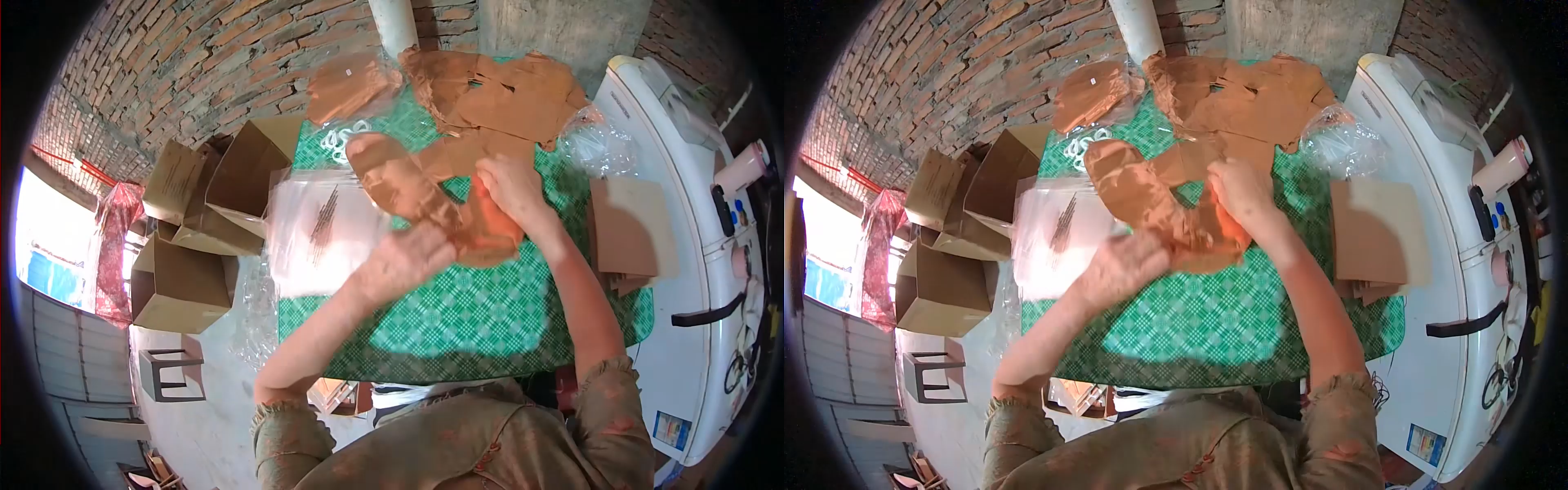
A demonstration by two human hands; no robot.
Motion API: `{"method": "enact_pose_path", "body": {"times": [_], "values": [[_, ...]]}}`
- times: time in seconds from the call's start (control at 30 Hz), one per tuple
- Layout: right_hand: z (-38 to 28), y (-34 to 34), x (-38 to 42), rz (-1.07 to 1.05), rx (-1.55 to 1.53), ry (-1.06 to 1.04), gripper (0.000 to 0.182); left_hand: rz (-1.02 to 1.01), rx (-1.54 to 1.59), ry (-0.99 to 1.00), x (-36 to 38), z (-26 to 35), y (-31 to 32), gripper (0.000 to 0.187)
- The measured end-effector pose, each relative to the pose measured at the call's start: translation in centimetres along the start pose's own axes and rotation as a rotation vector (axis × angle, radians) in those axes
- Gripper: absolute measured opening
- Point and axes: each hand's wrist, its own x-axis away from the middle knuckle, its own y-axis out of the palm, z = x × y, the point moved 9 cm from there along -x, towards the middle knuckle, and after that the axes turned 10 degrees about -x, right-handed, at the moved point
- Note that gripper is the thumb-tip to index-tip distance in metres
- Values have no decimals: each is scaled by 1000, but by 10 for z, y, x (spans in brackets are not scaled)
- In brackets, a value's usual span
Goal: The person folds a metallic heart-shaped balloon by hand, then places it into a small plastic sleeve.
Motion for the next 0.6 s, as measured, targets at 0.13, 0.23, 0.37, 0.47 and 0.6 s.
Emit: {"method": "enact_pose_path", "body": {"times": [0.13,0.23,0.37,0.47,0.6], "values": [[-16,1,80,-53,370,-63,32,-19,-46,61,44,68,-17,18],[-20,1,126,-5,446,-106,38,-124,-3,43,76,101,-12,20],[-22,0,155,6,452,-85,42,-208,162,-75,95,116,-7,23],[-27,-7,161,27,373,-134,37,-264,329,-229,95,105,-21,34],[-31,-23,154,162,-343,-196,25,-159,659,-632,102,79,-25,48]]}}
